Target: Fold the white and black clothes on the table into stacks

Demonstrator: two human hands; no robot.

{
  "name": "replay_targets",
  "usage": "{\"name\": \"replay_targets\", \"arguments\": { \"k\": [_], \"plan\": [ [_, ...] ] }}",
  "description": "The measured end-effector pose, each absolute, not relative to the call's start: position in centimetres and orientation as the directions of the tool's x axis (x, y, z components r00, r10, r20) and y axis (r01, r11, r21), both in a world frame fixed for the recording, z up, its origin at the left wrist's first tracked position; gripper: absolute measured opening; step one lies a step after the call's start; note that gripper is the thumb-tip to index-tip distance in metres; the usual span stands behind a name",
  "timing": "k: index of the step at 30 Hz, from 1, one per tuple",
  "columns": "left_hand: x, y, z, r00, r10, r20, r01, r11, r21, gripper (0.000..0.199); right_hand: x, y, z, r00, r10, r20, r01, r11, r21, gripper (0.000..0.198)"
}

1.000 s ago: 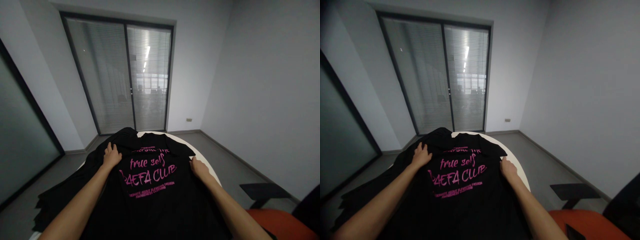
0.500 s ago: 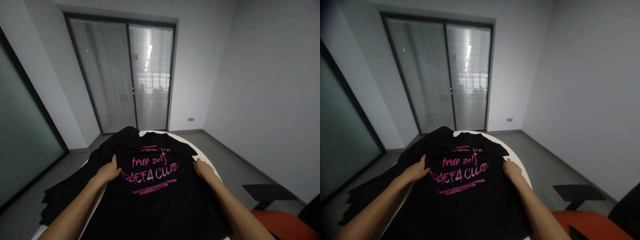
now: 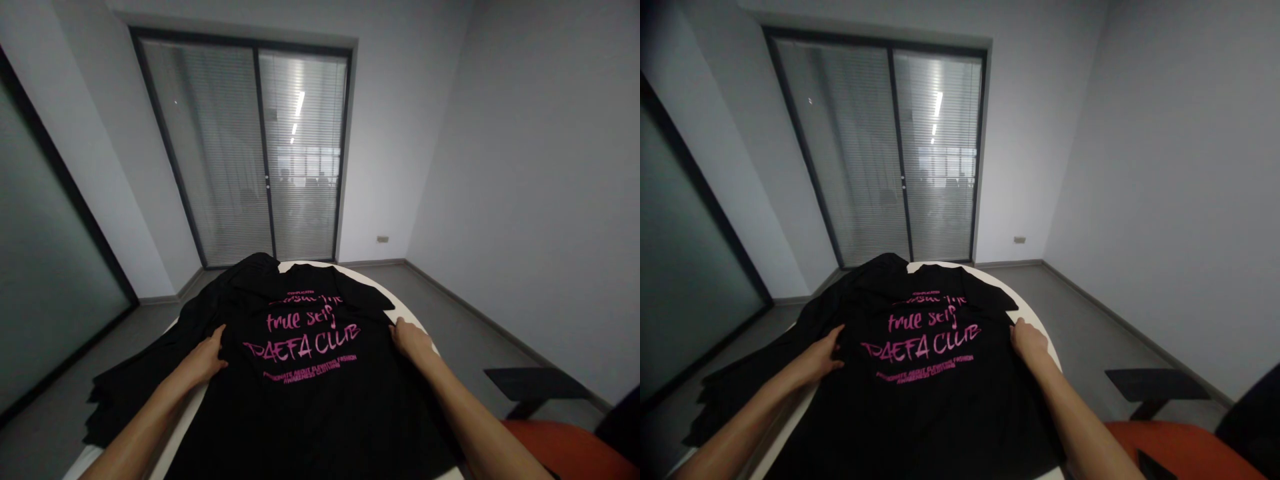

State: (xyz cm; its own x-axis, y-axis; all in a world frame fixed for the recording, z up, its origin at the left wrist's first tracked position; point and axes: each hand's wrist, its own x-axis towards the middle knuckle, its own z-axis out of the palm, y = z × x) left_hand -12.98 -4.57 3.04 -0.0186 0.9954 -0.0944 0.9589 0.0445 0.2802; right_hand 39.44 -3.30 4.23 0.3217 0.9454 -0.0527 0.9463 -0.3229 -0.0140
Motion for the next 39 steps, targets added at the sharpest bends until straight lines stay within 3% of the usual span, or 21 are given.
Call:
{"name": "replay_targets", "arguments": {
  "k": [4, 9, 11, 14, 16, 21, 23, 25, 28, 30, 36, 39],
  "plan": [
    [-15.1, -4.7, 3.5, -0.02, 0.996, -0.088, 0.975, 0.039, 0.217, 0.07, 39.7, -3.8, 4.4, 0.309, 0.949, -0.062, 0.951, -0.31, 0.002, 0.041],
    [-15.1, -5.2, 4.9, -0.078, 0.989, -0.123, 0.985, 0.095, 0.141, 0.058, 39.1, -4.2, 5.0, 0.322, 0.946, -0.038, 0.946, -0.321, 0.034, 0.045],
    [-14.4, -5.4, 5.1, -0.086, 0.988, -0.132, 0.979, 0.108, 0.175, 0.062, 38.8, -4.2, 5.3, 0.324, 0.945, -0.042, 0.946, -0.322, 0.042, 0.042],
    [-13.7, -5.6, 5.1, 0.076, 0.985, -0.152, 0.948, -0.025, 0.318, 0.074, 38.6, -4.2, 5.3, 0.31, 0.949, -0.056, 0.95, -0.308, 0.042, 0.036],
    [-13.6, -5.8, 5.0, 0.136, 0.982, -0.134, 0.929, -0.079, 0.361, 0.071, 38.7, -4.3, 5.1, 0.299, 0.953, -0.046, 0.954, -0.298, 0.037, 0.034],
    [-13.6, -6.5, 5.1, 0.046, 0.996, -0.07, 0.972, -0.029, 0.235, 0.046, 38.5, -4.8, 5.1, 0.299, 0.952, 0.068, 0.952, -0.302, 0.051, 0.036],
    [-13.1, -7.1, 5.8, 0.072, 0.997, -0.035, 0.983, -0.065, 0.174, 0.038, 38.1, -5.1, 5.9, 0.214, 0.965, 0.154, 0.974, -0.223, 0.041, 0.034],
    [-12.1, -7.6, 6.8, 0.181, 0.983, -0.01, 0.969, -0.176, 0.17, 0.028, 37.5, -5.4, 7.0, 0.016, 0.988, 0.156, 1.0, -0.012, -0.027, 0.026],
    [-9.7, -8.2, 8.2, 0.422, 0.9, -0.11, 0.878, -0.375, 0.296, 0.012, 36.0, -5.7, 8.4, -0.377, 0.924, 0.06, 0.896, 0.38, -0.23, 0.018],
    [-8.1, -8.4, 8.7, 0.496, 0.853, -0.162, 0.836, -0.419, 0.353, 0.012, 34.9, -5.7, 8.4, -0.528, 0.847, 0.065, 0.797, 0.521, -0.305, 0.019],
    [-4.4, -7.7, 8.7, 0.438, 0.876, -0.203, 0.892, -0.394, 0.222, 0.015, 33.1, -5.0, 6.5, -0.573, 0.811, 0.114, 0.772, 0.582, -0.257, 0.043],
    [-2.7, -7.0, 9.2, 0.426, 0.895, -0.133, 0.899, -0.403, 0.171, 0.014, 33.1, -5.2, 6.2, -0.598, 0.784, 0.166, 0.756, 0.62, -0.209, 0.043]
  ]
}}
